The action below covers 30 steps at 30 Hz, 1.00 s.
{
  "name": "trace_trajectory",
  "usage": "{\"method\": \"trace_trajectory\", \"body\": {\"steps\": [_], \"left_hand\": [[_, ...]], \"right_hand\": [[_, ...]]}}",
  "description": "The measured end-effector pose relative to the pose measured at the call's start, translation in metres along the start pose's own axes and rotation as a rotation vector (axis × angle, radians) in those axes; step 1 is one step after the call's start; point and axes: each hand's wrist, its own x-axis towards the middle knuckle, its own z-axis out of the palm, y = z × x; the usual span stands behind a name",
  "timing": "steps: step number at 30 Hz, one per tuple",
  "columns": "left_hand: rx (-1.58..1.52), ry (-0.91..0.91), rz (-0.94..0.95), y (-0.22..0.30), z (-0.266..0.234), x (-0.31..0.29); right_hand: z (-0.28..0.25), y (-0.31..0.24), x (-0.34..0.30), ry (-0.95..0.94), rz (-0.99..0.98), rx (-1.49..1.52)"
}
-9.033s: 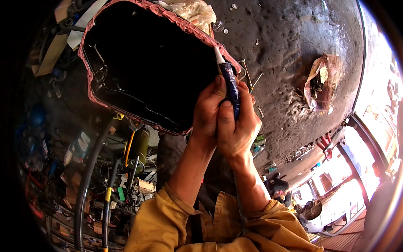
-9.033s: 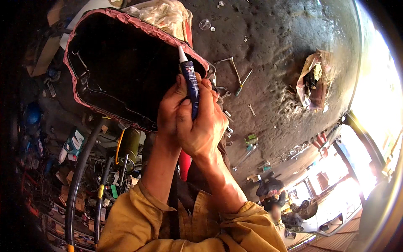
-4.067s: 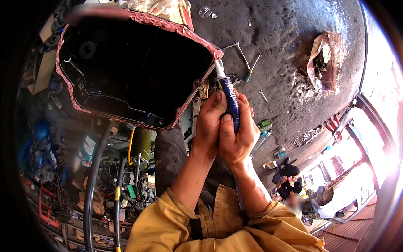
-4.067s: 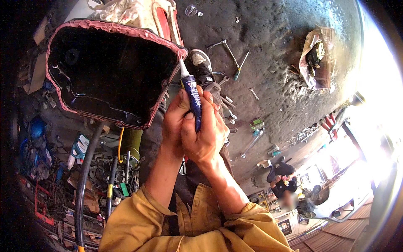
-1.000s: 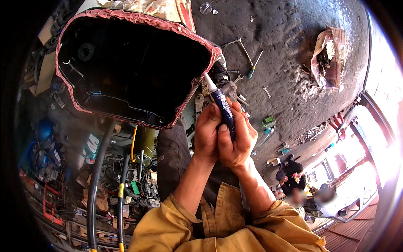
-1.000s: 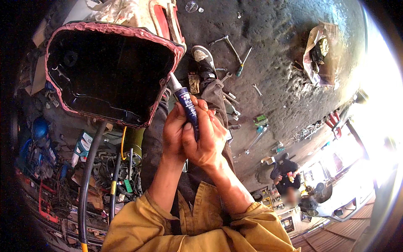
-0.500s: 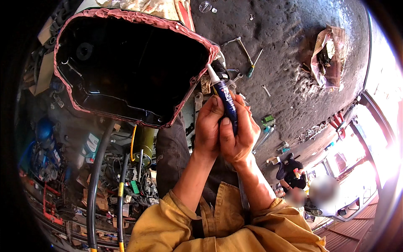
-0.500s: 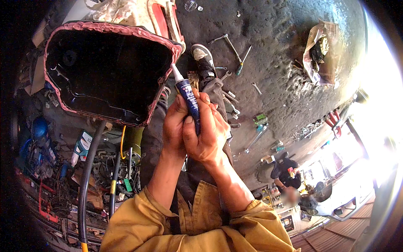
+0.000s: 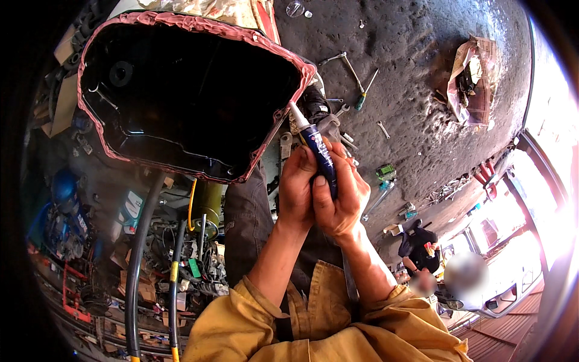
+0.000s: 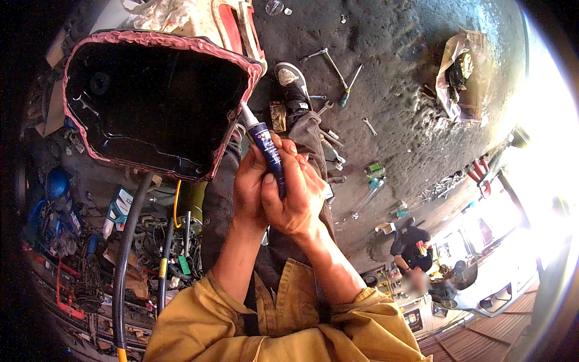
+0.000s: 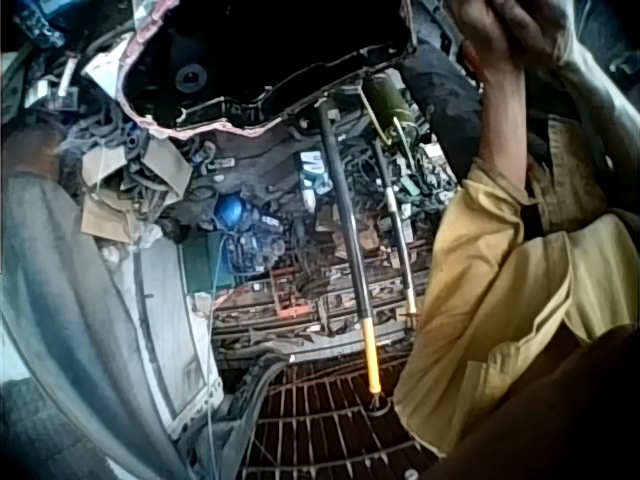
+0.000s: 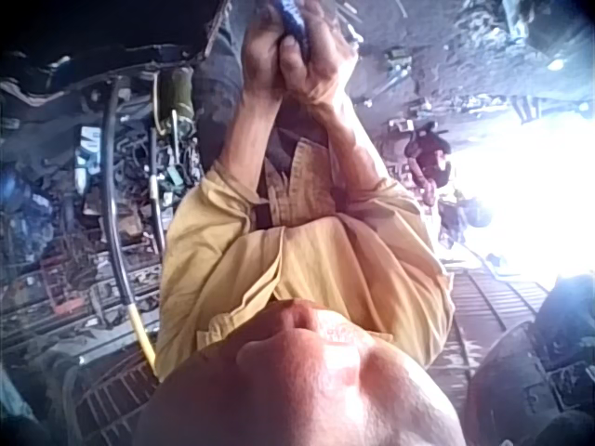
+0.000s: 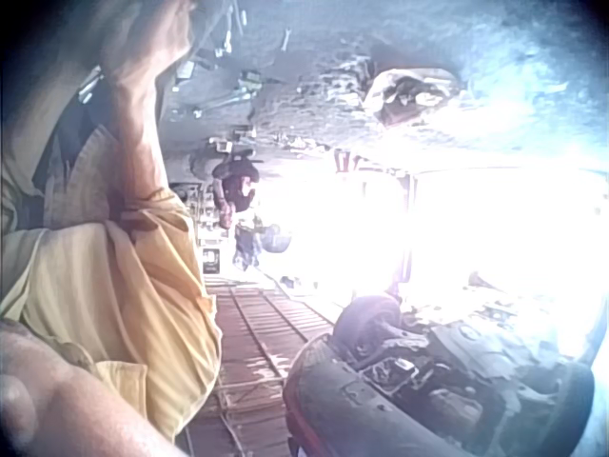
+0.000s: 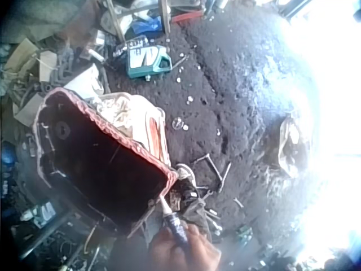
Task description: The person opens a tube of sealant and applies a continuous bead along the rim of a black metal oil pan. The person holds the pan with one hand and squeezes the tube with the other, moving steadily around the edge.
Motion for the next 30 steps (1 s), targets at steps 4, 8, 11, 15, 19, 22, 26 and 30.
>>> {"method": "trace_trajectory", "body": {"steps": [4, 8, 11, 15, 19, 22, 26, 30], "left_hand": [[-0.073, -0.031, 0.017, -0.006, -0.006, -0.005], [-0.055, -0.022, 0.008, -0.001, 0.008, -0.004], [-0.006, -0.037, -0.009, 0.003, 0.018, 0.009], [0.041, -0.053, 0.002, 0.012, 0.032, 0.026], [0.036, -0.088, 0.010, 0.017, 0.033, 0.036], [0.021, -0.088, -0.002, 0.018, 0.033, 0.039], [-0.026, -0.099, -0.028, 0.017, 0.032, 0.042], [-0.045, -0.105, -0.044, 0.016, 0.031, 0.042]], "right_hand": [[-0.004, -0.001, -0.006, -0.078, 0.027, 0.014], [-0.007, -0.001, -0.003, -0.050, 0.014, 0.008], [-0.010, 0.000, 0.010, -0.009, 0.021, 0.053], [-0.009, 0.000, 0.028, 0.034, 0.033, 0.087], [-0.009, -0.007, 0.041, 0.043, 0.059, 0.099], [-0.007, -0.007, 0.042, 0.048, 0.091, 0.115], [-0.006, -0.004, 0.043, 0.072, 0.066, 0.089], [-0.007, -0.006, 0.040, 0.062, 0.123, 0.082]]}}
